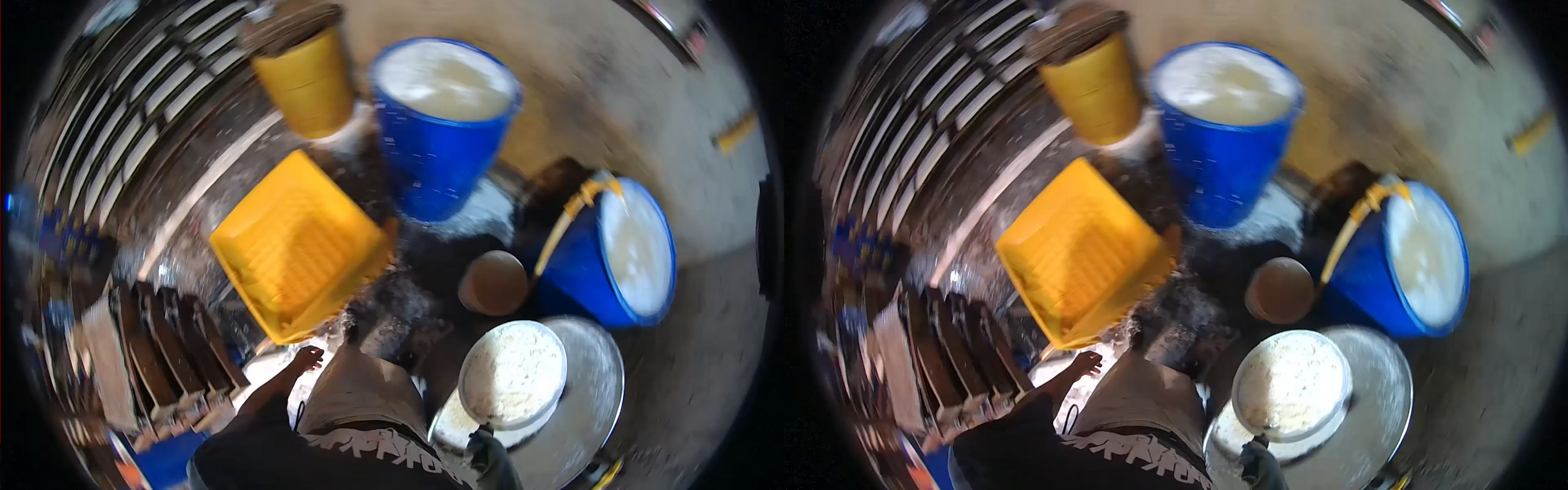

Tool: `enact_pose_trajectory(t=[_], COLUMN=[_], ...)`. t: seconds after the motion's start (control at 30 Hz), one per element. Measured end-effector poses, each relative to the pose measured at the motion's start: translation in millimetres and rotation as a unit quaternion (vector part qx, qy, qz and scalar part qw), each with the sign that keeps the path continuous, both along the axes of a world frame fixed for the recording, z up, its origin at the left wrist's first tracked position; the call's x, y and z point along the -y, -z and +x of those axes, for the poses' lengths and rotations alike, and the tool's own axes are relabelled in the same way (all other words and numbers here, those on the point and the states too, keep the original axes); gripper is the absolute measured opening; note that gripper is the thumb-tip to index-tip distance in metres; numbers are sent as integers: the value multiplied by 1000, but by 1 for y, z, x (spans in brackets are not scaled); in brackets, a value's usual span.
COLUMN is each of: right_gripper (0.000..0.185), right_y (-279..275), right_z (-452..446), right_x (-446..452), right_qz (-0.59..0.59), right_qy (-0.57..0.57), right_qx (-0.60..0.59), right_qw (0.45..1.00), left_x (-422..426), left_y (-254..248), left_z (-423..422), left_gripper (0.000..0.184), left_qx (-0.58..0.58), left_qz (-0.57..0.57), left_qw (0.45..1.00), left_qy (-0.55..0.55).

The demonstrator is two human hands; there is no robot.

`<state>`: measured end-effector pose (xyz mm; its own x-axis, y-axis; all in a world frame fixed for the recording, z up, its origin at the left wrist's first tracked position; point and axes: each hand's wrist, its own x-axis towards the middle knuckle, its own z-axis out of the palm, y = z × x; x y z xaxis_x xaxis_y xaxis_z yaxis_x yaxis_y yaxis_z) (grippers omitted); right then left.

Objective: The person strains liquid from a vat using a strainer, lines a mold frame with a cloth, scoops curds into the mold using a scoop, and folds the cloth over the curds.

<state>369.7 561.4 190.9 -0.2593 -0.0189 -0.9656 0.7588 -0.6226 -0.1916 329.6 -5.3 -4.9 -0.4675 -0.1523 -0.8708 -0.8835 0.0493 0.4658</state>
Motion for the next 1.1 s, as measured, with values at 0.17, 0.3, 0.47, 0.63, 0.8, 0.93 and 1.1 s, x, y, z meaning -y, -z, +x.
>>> enact_pose_trajectory(t=[0.17, 0.3, 0.47, 0.63, 0.8, 0.93, 1.1], right_gripper=[8, 12, 14, 17, 16, 15, 18], right_y=[-36, -54, -19, 21, 18, 49, 101], right_z=[-69, -137, -215, -253, -291, -305, -334], right_x=[97, 242, 383, 492, 566, 599, 612], right_qz=[-241, 8, -94, -178, -218, -162, 30], right_qy=[-51, -293, -386, -402, -387, -380, -382], right_qx=[133, 11, 0, -85, -171, -163, -199], right_qw=[960, 956, 918, 894, 880, 896, 902], left_x=[67, 103, 119, 130, 140, 144, 144], left_y=[33, 81, 88, 77, 90, 83, 72], left_z=[46, 71, 36, 23, 21, 8, 6], left_gripper=[25, 48, 67, 59, 57, 57, 56], left_qx=[106, 96, 21, 4, 15, 25, 37], left_qz=[56, 72, 185, 230, 265, 273, 272], left_qw=[976, 883, 845, 850, 838, 836, 835], left_qy=[-181, -453, -501, -473, -476, -476, -477])
